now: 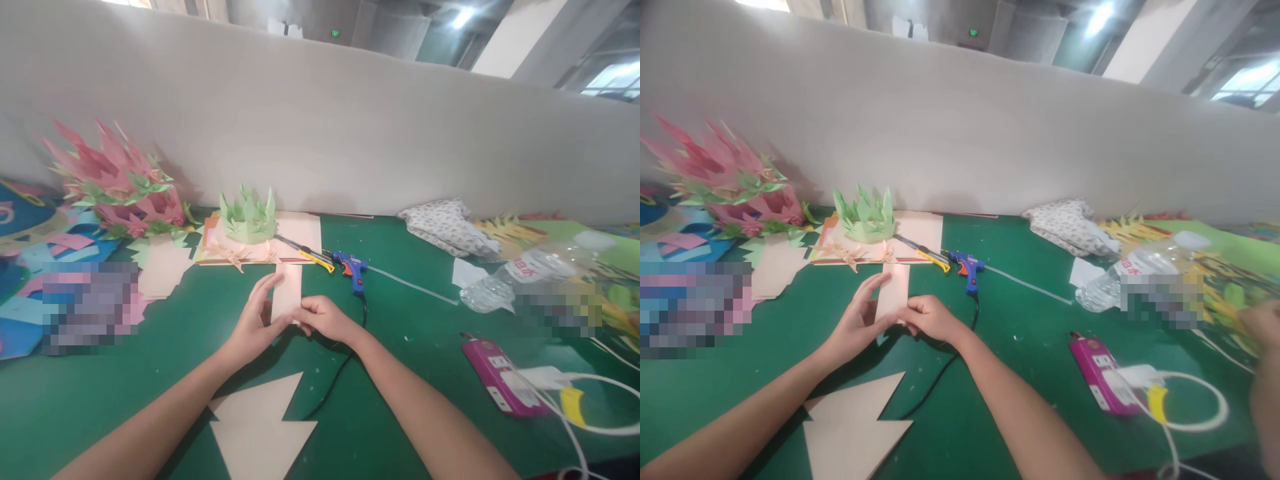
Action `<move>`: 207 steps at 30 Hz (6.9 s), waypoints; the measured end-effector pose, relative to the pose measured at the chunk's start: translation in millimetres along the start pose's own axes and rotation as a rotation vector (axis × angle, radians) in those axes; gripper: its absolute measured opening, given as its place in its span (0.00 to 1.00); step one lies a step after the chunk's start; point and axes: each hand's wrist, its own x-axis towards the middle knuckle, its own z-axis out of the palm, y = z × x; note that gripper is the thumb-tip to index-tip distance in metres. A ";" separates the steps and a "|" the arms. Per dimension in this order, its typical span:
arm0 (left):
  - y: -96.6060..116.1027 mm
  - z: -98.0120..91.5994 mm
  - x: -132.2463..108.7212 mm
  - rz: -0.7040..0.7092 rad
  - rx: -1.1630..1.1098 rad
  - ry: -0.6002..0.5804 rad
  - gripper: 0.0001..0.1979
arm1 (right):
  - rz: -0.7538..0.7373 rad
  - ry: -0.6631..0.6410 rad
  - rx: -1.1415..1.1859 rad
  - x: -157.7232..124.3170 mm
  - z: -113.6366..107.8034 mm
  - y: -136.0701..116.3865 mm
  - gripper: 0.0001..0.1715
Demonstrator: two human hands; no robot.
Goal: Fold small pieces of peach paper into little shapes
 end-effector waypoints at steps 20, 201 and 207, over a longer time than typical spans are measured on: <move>11.7 -17.2 2.3 -0.160 -0.234 -0.429 0.31 | -0.014 0.473 0.192 9.7 -13.7 10.3 0.17; 1.6 -3.1 7.2 -0.281 -0.191 -0.004 0.12 | -0.034 0.481 0.259 -7.9 11.5 5.1 0.22; 2.0 -3.4 6.8 -0.351 -0.189 0.002 0.10 | -0.047 0.468 0.158 -8.7 11.4 2.7 0.10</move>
